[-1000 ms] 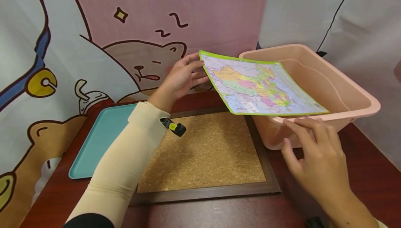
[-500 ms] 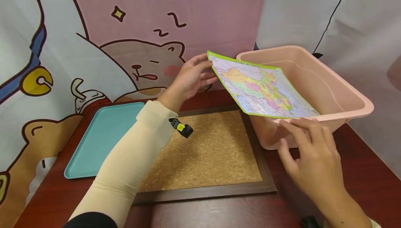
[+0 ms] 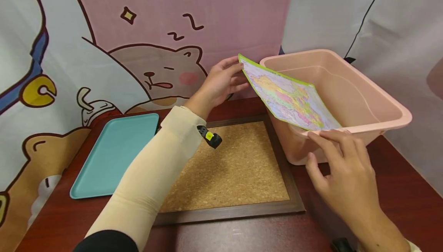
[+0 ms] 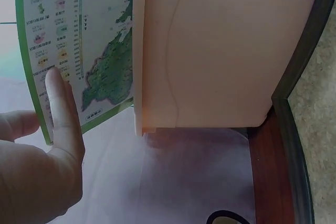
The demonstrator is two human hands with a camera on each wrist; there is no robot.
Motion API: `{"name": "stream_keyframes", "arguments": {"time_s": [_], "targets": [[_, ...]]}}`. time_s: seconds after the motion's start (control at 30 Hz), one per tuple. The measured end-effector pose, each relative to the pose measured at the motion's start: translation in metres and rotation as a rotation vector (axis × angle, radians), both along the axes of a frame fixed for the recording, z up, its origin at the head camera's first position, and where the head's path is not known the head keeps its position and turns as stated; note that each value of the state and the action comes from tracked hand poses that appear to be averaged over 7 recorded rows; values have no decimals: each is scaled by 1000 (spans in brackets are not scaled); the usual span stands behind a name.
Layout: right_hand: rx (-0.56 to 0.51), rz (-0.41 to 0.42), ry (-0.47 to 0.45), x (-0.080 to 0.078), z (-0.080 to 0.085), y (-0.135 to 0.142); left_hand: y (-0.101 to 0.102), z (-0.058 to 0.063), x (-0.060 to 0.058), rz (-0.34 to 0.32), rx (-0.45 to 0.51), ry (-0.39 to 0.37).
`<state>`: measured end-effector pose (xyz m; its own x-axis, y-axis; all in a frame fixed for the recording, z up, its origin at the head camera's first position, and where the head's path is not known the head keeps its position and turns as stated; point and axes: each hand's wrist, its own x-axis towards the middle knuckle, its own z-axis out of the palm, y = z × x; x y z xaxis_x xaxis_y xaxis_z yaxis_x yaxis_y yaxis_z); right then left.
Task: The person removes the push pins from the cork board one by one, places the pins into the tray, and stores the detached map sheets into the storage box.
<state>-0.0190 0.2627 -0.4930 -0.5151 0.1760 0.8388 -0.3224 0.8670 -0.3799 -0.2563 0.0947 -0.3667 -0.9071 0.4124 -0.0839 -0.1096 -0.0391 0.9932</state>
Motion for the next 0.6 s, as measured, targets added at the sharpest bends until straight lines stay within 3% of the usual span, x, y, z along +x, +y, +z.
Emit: {"name": "stream_keyframes", "arguments": {"time_s": [0.6], "targets": [[3, 16, -13, 1, 2, -6, 15, -1, -3, 26, -26, -10]]}}
